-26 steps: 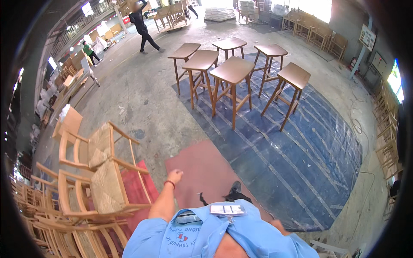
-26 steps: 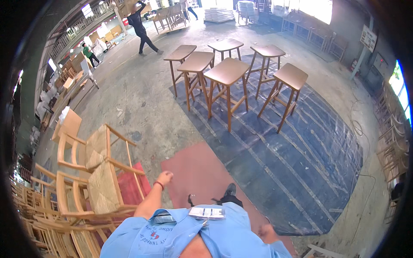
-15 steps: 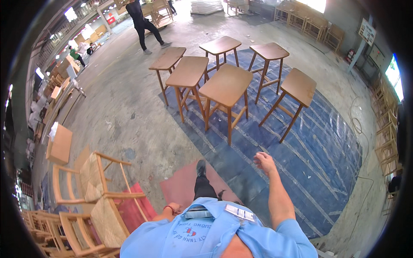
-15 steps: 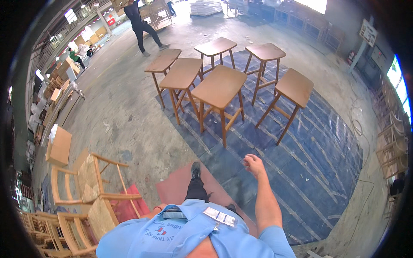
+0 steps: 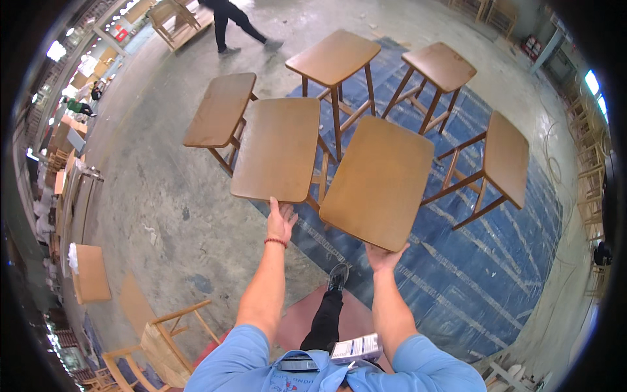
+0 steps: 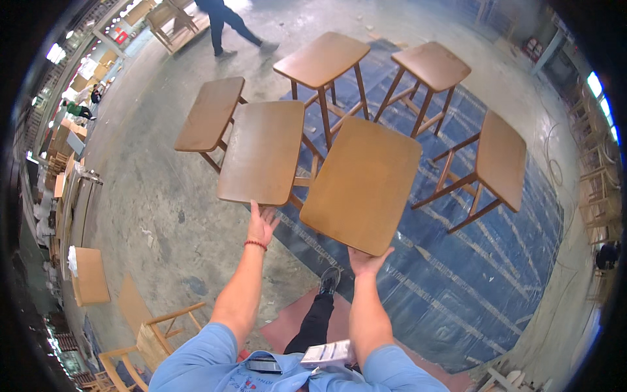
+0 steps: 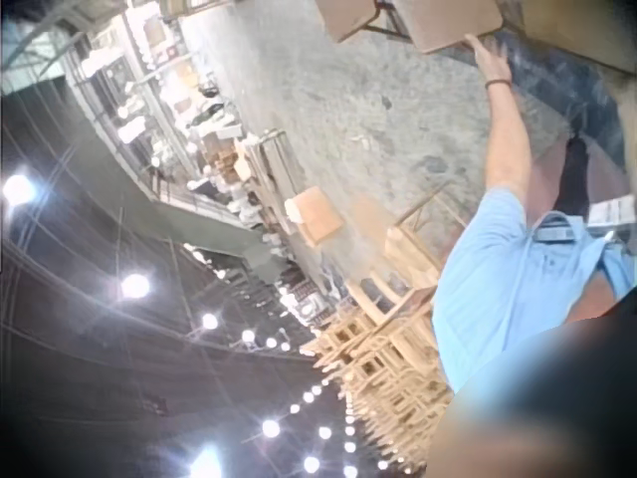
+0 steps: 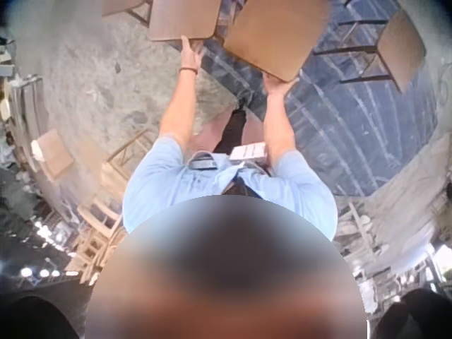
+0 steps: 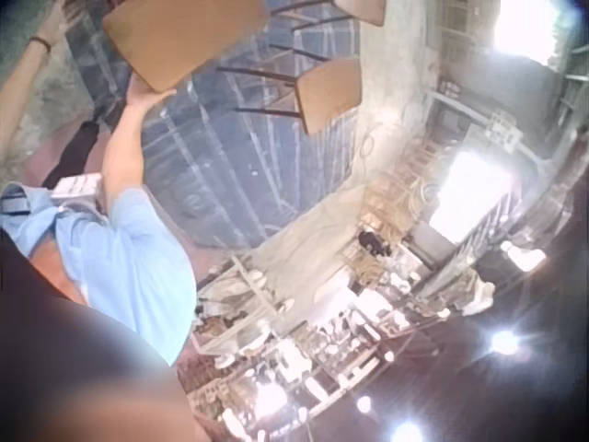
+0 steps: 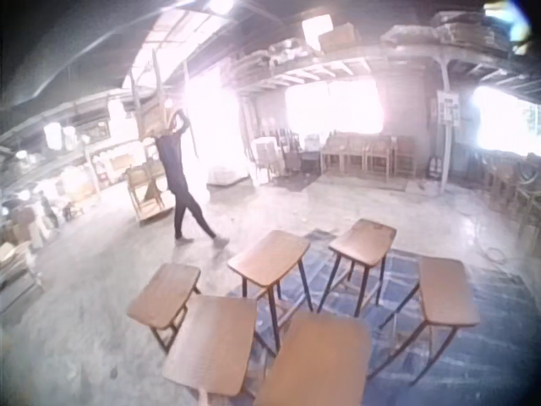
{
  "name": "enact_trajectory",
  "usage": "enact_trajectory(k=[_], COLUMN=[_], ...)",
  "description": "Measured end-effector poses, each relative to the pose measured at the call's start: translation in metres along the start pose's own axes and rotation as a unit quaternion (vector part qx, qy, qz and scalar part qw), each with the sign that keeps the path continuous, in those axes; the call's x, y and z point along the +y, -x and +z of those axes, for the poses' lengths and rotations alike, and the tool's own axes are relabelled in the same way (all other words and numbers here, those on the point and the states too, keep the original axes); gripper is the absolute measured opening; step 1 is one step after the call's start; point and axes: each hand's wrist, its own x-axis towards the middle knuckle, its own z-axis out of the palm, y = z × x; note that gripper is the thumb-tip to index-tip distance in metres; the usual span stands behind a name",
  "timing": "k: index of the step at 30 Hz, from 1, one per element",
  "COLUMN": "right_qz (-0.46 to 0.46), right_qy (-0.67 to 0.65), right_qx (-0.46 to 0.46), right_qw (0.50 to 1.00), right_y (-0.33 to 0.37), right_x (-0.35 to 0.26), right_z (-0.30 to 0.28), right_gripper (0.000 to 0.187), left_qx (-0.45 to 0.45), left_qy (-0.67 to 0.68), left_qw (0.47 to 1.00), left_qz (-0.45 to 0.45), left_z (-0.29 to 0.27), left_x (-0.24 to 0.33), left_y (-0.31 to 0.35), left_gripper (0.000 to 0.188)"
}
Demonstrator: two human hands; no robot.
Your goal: The person repeatedly picks up wooden chairs from a pile, carries them across the workshop floor, and places them upright in a designated area. The person handles both light-colored and dark-colored chairs, moving them one at a time.
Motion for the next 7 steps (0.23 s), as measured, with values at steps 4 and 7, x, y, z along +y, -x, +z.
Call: enact_trajectory(k=[4, 7], right_qz=[-0.087, -0.154], right_qy=[0.239, 0.264], right_qx=[-0.029, 0.014], right_qw=[0.967, 0.952], right_y=[-0.071, -0.078], right_x=[0.02, 0.009], right_z=[-0.022, -0.037], right_gripper=[0.071, 0.069], left_qx=[-0.15, -0.108], left_qy=[0.075, -0.087], left_qw=[0.986, 0.99], left_qz=[0.017, -0.027], left_z=[-0.017, -0.04], left_x=[-0.011, -0.034], left_y=[-0.022, -0.035], left_gripper=[0.049, 0.045])
